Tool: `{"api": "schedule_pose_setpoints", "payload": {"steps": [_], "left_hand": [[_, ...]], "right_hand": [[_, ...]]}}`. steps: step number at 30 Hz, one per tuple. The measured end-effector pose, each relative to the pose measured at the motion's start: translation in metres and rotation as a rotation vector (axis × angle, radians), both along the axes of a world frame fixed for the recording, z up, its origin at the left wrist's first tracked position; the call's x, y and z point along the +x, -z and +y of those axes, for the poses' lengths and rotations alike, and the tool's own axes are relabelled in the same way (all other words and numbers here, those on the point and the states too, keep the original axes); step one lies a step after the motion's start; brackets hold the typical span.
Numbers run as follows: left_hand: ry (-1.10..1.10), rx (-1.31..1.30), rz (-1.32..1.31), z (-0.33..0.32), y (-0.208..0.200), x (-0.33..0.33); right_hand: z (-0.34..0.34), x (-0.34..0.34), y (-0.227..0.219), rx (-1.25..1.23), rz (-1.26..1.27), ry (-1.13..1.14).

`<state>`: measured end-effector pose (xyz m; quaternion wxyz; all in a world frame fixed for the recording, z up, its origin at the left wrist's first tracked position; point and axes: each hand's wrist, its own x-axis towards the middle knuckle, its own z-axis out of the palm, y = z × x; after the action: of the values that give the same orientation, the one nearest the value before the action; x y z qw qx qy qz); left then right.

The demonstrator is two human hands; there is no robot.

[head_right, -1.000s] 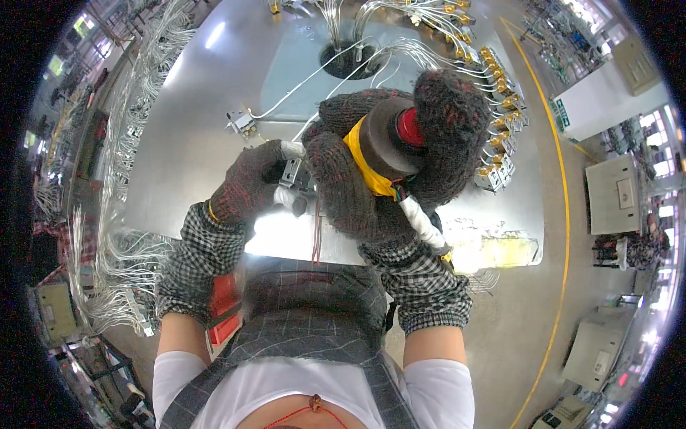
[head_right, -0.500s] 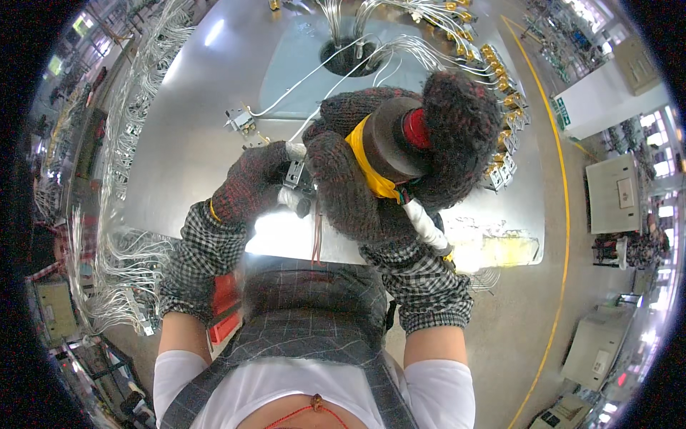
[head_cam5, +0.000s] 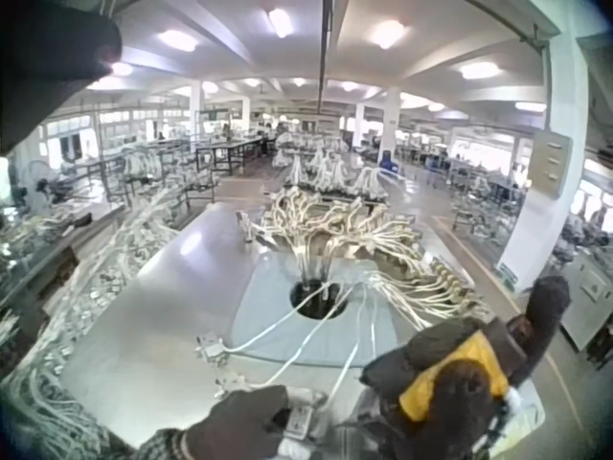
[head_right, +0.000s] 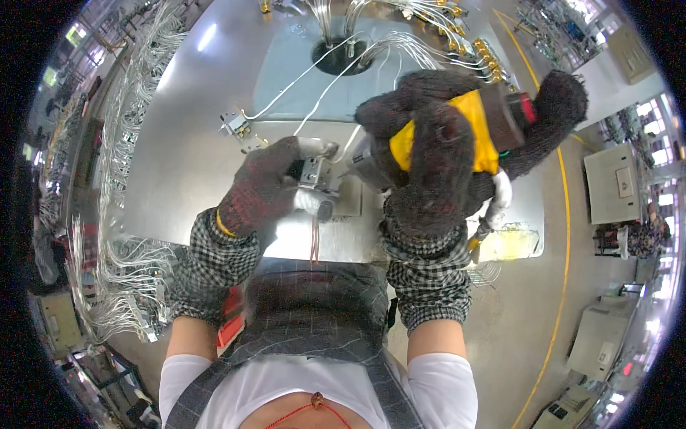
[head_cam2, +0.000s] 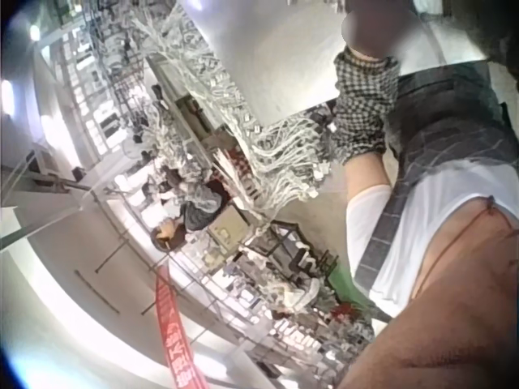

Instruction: Assembling wire harnesses on a manufacturing jig using a powered hand tool.

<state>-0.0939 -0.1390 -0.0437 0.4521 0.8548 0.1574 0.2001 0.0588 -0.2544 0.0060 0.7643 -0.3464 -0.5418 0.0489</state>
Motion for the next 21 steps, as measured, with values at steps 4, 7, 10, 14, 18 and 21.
{"api": "schedule_pose_setpoints", "payload": {"steps": [4, 7, 10, 14, 18, 21], "left_hand": [[-0.053, -0.001, 0.195, 0.009, -0.005, -0.007], [-0.018, 0.042, 0.343, -0.002, -0.026, 0.003], [-0.016, 0.142, 0.237, -0.003, -0.012, 0.003], [-0.013, 0.088, 0.161, -0.002, -0.007, 0.001], [0.005, 0.099, 0.144, 0.005, 0.009, 0.0], [0.01, 0.147, 0.115, 0.0, -0.002, 0.002]], "right_hand": [[-0.005, -0.007, 0.005, -0.094, 0.08, 0.022], [-0.007, -0.011, 0.008, -0.164, 0.133, 0.023], [-0.008, -0.016, 0.008, -0.227, 0.18, 0.021], [-0.009, -0.022, 0.01, -0.317, 0.243, 0.02], [-0.009, -0.014, 0.013, -0.32, 0.163, 0.086], [-0.006, -0.014, 0.02, -0.189, 0.148, 0.1]]}}
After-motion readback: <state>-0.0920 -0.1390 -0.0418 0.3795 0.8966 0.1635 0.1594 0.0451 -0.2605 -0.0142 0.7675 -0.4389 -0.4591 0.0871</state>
